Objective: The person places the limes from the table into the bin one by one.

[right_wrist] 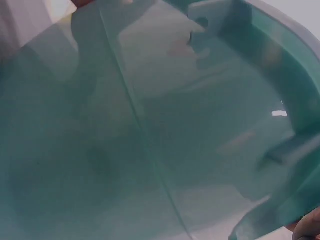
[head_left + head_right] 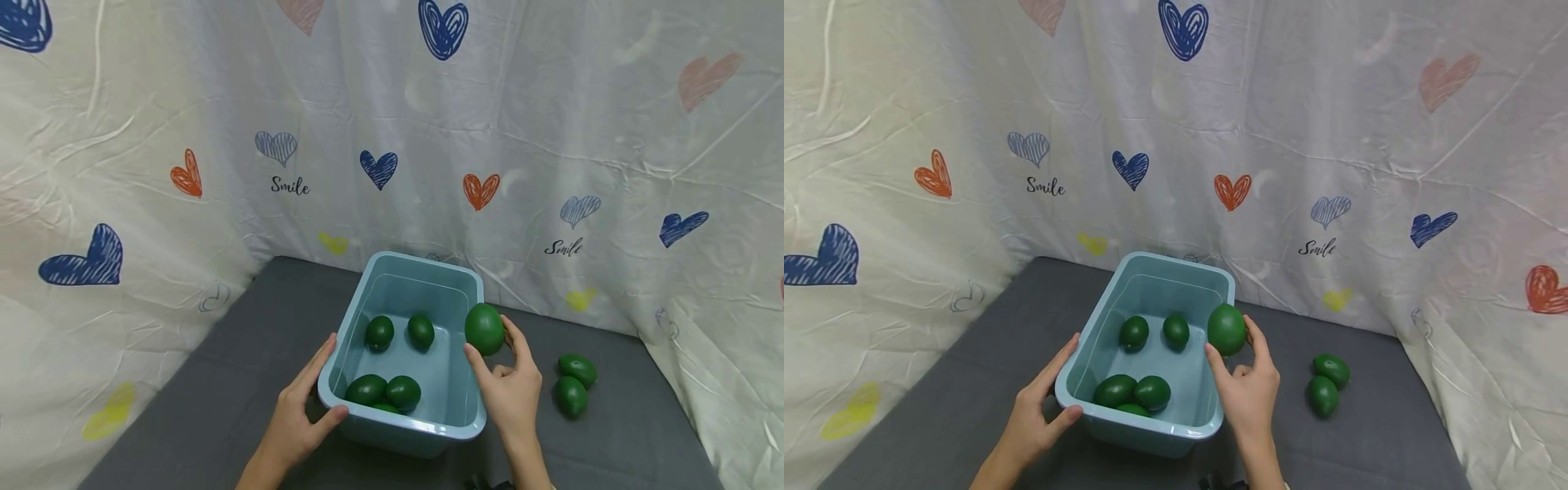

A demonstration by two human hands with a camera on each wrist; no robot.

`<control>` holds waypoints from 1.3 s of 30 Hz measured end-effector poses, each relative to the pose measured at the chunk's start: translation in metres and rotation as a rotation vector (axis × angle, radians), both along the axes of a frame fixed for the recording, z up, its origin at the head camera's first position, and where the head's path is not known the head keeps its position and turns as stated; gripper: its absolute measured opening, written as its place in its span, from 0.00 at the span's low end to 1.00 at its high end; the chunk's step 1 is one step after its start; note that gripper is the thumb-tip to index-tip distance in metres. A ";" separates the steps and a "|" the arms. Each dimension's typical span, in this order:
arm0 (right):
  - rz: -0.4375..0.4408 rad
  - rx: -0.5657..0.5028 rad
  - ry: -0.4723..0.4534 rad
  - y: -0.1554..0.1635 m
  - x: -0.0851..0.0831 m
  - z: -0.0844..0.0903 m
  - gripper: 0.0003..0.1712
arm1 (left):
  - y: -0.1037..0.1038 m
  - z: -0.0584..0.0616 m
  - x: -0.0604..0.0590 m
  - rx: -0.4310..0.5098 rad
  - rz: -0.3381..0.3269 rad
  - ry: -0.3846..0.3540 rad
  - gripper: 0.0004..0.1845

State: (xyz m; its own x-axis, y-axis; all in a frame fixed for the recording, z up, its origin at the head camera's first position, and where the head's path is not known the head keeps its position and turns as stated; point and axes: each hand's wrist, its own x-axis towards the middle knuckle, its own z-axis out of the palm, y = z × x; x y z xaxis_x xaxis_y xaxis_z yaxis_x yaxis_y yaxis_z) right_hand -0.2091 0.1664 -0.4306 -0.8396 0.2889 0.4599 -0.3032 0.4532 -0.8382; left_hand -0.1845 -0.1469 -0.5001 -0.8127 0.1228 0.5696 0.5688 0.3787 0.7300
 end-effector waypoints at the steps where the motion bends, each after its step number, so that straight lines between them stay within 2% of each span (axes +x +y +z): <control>1: 0.007 0.000 -0.002 -0.001 0.000 0.000 0.43 | 0.000 0.000 0.000 0.001 -0.001 -0.001 0.51; 11: 0.080 0.009 -0.005 -0.005 -0.001 0.002 0.41 | 0.000 0.001 0.000 0.003 0.000 -0.002 0.51; 16: 0.094 0.031 -0.002 -0.006 -0.002 0.004 0.43 | 0.000 0.001 0.000 0.006 -0.001 -0.002 0.51; 23: 0.110 0.004 0.019 -0.006 -0.001 0.005 0.43 | 0.000 0.000 0.000 0.000 -0.001 0.003 0.51; 33: 0.050 0.007 0.032 0.010 -0.001 -0.002 0.41 | 0.003 -0.004 -0.002 0.001 0.002 0.008 0.51; 39: -0.006 -0.011 -0.002 0.024 0.000 -0.008 0.42 | 0.001 -0.006 -0.001 0.003 0.007 0.011 0.51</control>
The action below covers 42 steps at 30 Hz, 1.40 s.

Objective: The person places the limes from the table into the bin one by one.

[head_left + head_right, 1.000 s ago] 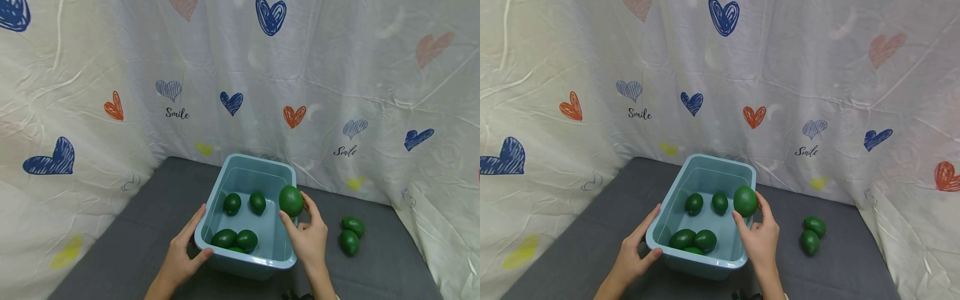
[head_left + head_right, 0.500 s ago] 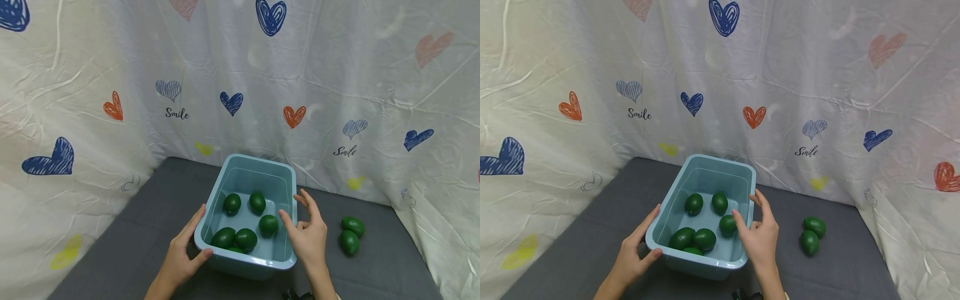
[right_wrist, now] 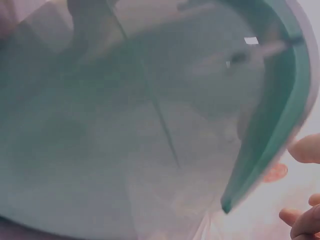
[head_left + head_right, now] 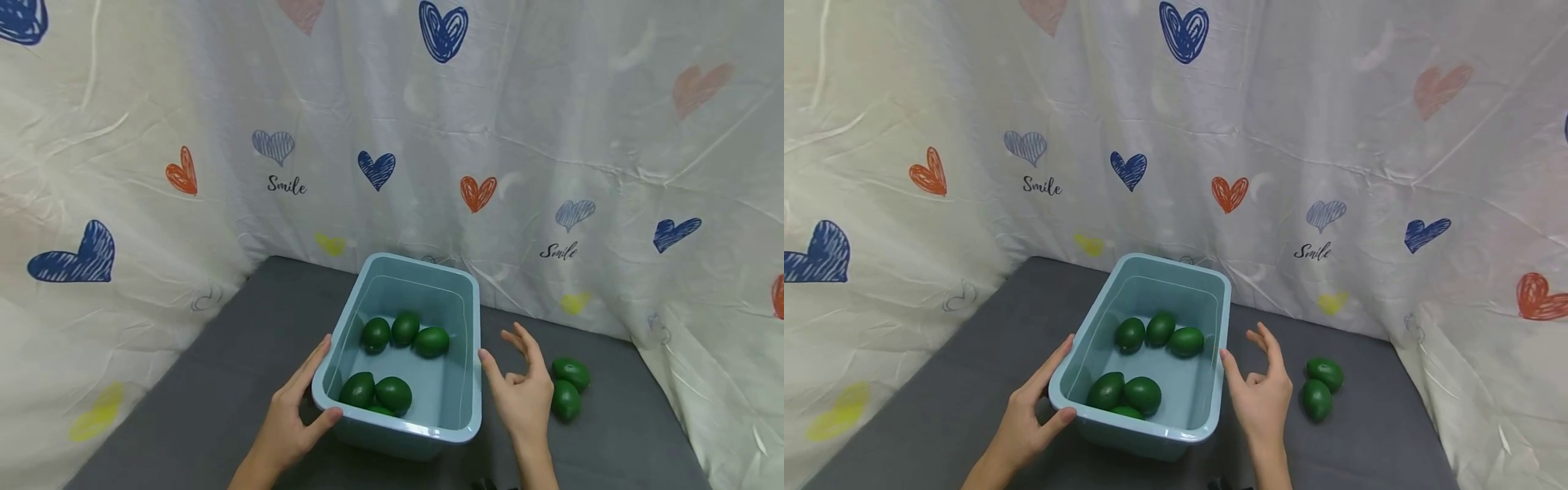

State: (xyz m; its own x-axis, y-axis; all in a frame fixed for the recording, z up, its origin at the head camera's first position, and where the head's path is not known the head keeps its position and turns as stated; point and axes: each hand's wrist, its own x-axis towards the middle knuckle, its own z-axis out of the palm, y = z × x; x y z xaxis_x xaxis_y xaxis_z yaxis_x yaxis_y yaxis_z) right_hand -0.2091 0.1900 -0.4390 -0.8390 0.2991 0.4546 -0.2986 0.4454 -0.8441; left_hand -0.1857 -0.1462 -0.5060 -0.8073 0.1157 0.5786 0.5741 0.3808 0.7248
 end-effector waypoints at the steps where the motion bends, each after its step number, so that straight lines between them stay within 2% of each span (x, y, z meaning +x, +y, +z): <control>1: -0.014 0.000 -0.007 0.002 0.001 -0.002 0.42 | -0.001 0.001 0.000 -0.005 -0.001 0.000 0.51; 19: -0.207 0.099 -0.134 0.065 0.000 -0.019 0.42 | 0.001 0.004 0.002 -0.012 0.004 -0.017 0.51; 25: -0.310 0.165 -0.190 0.078 0.000 -0.028 0.44 | 0.001 0.004 0.001 -0.013 0.005 -0.012 0.51; 31: -0.347 0.148 -0.268 0.093 -0.001 -0.042 0.49 | 0.001 0.004 0.000 -0.014 0.006 -0.010 0.51; 38: -0.409 0.190 -0.336 0.106 -0.003 -0.062 0.51 | 0.001 0.006 0.001 -0.016 0.009 -0.011 0.51; 42: -0.417 0.198 -0.369 0.113 -0.003 -0.071 0.52 | 0.001 0.007 0.001 -0.015 0.009 -0.011 0.52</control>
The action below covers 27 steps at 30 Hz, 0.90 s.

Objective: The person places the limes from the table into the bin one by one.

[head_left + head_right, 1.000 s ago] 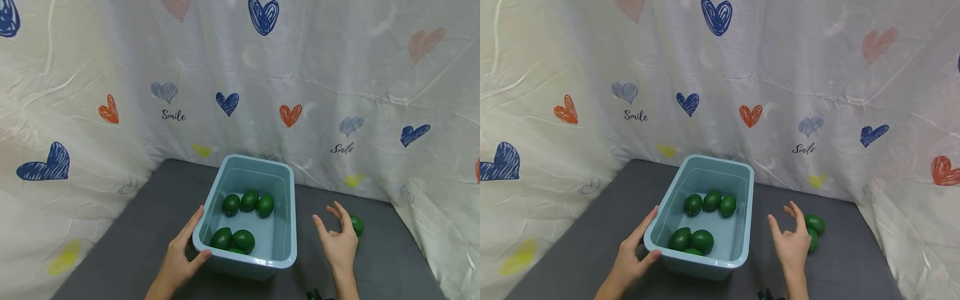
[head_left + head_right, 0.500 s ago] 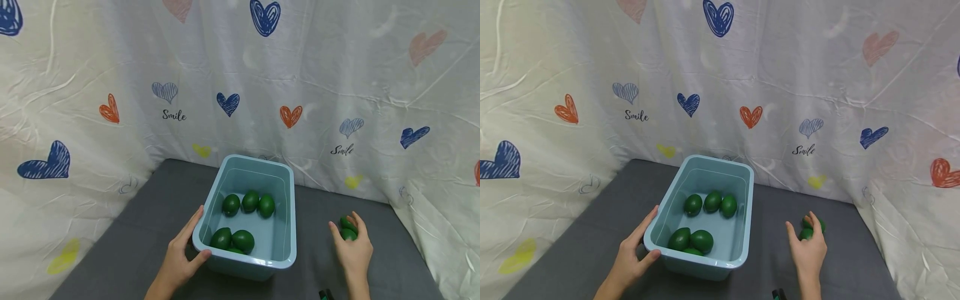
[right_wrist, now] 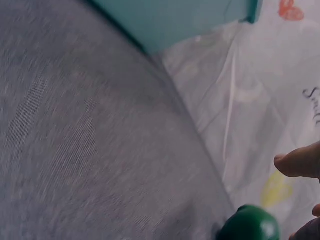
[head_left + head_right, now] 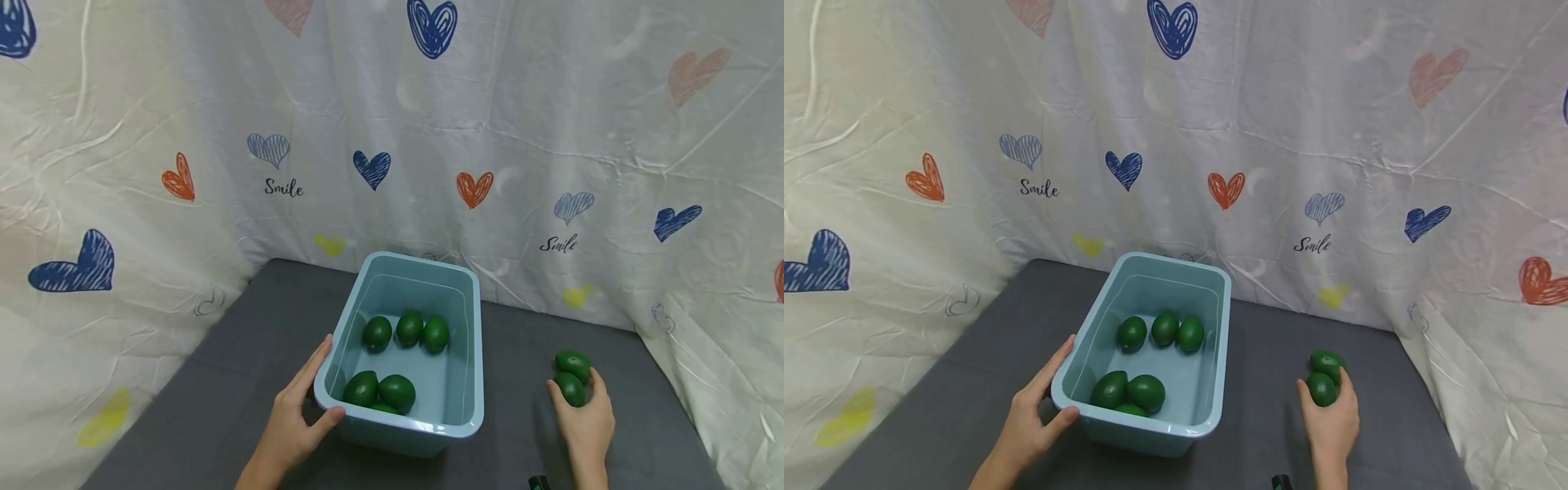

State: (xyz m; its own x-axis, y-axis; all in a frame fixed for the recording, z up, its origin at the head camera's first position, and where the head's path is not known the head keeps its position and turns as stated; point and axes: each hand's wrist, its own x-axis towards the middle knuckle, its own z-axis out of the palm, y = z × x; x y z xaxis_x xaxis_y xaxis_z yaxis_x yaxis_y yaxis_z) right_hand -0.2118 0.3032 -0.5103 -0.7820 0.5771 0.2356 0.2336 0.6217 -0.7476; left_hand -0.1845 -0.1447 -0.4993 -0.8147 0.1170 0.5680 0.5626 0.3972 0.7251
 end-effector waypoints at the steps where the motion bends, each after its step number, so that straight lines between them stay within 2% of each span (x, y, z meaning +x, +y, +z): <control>1: 0.001 -0.004 -0.009 0.002 0.000 -0.002 0.52 | 0.000 0.000 0.000 0.002 -0.001 0.001 0.52; 9: -0.018 -0.058 -0.077 0.011 -0.001 -0.015 0.53 | 0.001 0.000 -0.001 0.004 -0.003 -0.002 0.51; 18: -0.024 -0.029 -0.079 0.015 -0.005 -0.030 0.50 | 0.001 -0.001 0.000 0.013 -0.005 0.000 0.51; 27: -0.036 -0.055 -0.088 0.014 -0.008 -0.037 0.48 | 0.001 -0.001 0.001 0.012 0.002 -0.009 0.52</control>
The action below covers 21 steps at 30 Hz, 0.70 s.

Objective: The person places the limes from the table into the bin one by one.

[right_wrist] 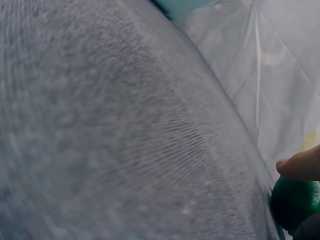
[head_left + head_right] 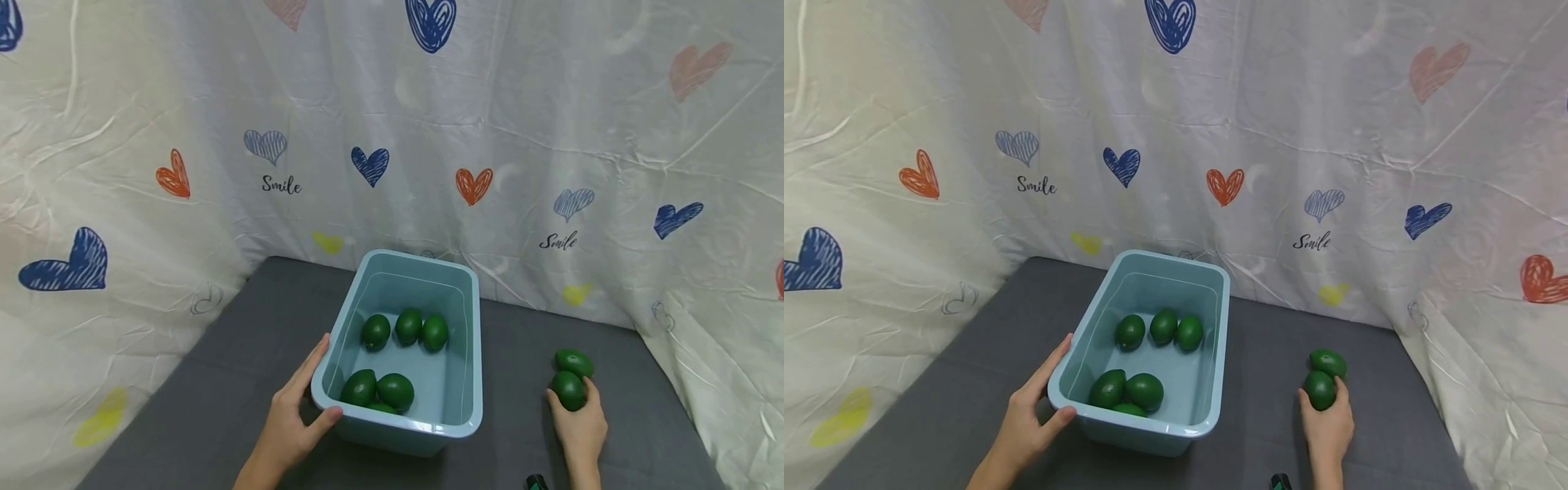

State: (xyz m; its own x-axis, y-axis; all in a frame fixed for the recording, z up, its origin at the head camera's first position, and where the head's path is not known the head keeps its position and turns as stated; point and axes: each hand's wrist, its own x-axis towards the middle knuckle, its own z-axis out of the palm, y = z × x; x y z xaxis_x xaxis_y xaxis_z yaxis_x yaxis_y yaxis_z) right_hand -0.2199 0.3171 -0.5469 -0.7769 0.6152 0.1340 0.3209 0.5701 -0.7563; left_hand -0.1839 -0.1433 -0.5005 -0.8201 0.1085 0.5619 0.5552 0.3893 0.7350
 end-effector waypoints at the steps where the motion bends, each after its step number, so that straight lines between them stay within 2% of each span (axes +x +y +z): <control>1: 0.002 0.000 -0.005 0.000 -0.001 -0.001 0.48 | 0.000 0.000 0.000 0.001 0.000 0.000 0.52; 13: -0.023 0.013 0.055 0.000 -0.001 -0.009 0.42 | 0.000 0.000 0.001 0.000 -0.003 -0.004 0.51; 21: -0.032 0.011 0.058 0.000 -0.001 -0.009 0.41 | 0.000 0.000 0.000 -0.007 0.006 -0.007 0.51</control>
State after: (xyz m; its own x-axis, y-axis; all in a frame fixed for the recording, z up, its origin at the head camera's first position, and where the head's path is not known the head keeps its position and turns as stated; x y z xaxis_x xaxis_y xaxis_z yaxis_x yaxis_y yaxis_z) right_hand -0.2212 0.3169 -0.5557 -0.7476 0.6378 0.1853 0.2950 0.5688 -0.7678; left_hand -0.1835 -0.1434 -0.5009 -0.8244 0.1078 0.5556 0.5479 0.3981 0.7357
